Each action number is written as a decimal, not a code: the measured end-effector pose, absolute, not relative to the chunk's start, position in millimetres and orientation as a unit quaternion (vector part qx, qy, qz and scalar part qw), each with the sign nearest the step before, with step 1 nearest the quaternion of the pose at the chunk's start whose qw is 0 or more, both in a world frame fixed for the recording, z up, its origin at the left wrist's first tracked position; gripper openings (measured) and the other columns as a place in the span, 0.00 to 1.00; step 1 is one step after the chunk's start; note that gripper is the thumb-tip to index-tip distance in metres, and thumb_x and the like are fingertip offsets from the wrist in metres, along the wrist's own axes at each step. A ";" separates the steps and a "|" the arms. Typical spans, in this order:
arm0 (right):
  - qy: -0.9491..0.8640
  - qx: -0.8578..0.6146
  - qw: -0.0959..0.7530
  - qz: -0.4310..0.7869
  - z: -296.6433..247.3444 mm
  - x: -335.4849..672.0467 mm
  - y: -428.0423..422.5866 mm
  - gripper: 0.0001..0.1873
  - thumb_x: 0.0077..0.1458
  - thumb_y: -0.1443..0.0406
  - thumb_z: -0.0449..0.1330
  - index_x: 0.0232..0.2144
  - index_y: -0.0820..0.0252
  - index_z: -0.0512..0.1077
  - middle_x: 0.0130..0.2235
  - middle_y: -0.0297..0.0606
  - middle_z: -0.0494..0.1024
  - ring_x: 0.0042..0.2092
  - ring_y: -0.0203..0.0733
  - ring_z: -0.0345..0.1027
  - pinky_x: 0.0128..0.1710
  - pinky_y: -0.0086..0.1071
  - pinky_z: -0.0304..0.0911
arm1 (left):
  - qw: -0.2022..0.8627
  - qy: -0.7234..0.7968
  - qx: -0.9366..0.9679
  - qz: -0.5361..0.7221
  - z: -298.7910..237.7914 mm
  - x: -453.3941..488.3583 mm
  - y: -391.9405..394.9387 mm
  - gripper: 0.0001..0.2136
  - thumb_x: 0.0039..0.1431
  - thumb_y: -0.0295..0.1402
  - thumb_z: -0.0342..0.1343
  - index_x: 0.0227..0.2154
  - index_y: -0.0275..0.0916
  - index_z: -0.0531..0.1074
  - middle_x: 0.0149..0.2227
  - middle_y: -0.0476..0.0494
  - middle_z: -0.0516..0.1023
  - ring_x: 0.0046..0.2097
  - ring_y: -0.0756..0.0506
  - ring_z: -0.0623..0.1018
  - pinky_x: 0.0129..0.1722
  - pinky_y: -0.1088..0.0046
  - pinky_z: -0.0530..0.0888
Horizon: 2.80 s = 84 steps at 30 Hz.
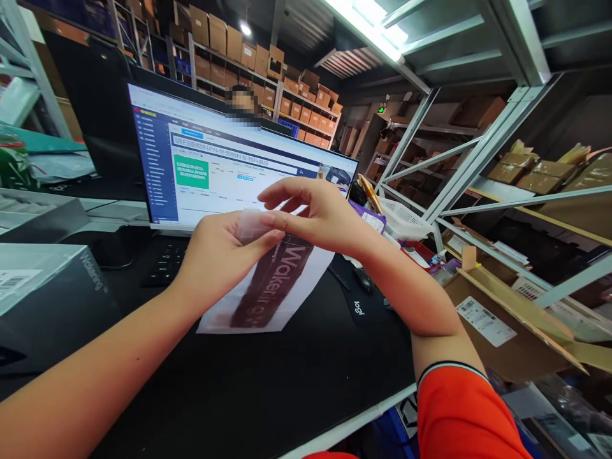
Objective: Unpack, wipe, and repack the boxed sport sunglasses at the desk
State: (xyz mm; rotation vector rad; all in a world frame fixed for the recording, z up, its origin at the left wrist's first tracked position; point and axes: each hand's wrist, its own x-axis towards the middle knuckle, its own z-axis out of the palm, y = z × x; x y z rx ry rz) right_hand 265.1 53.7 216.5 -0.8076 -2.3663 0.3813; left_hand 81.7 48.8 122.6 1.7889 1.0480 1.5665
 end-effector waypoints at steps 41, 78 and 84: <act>-0.913 -0.313 0.256 -0.059 187.5 281.5 64.1 0.26 0.60 0.66 0.67 0.60 0.53 0.73 0.61 0.44 0.77 0.64 0.56 0.66 0.62 0.47 0.63 | -0.083 0.428 0.715 0.548 120.1 57.7 48.5 0.22 0.71 0.54 0.52 0.43 0.46 0.87 0.42 0.42 0.88 0.46 0.39 0.85 0.43 0.66 0.71; -0.394 -0.881 0.242 0.101 1.7 582.9 -58.2 0.22 0.62 0.60 0.68 0.55 0.68 0.77 0.52 0.58 0.83 0.60 0.62 0.76 0.65 0.50 0.67 | 0.397 0.460 0.789 0.093 -63.8 93.1 136.0 0.25 0.41 0.60 0.60 0.20 0.42 0.65 0.22 0.48 0.68 0.26 0.46 0.68 0.28 0.72 0.62; -0.386 -0.822 0.247 0.337 9.3 582.5 -27.1 0.11 0.56 0.66 0.73 0.37 0.63 0.75 0.29 0.41 0.82 0.28 0.39 0.75 0.31 0.30 0.74 | 0.478 0.556 0.644 0.217 -51.8 71.3 108.7 0.24 0.49 0.58 0.59 0.35 0.41 0.70 0.24 0.51 0.71 0.23 0.48 0.65 0.20 0.77 0.59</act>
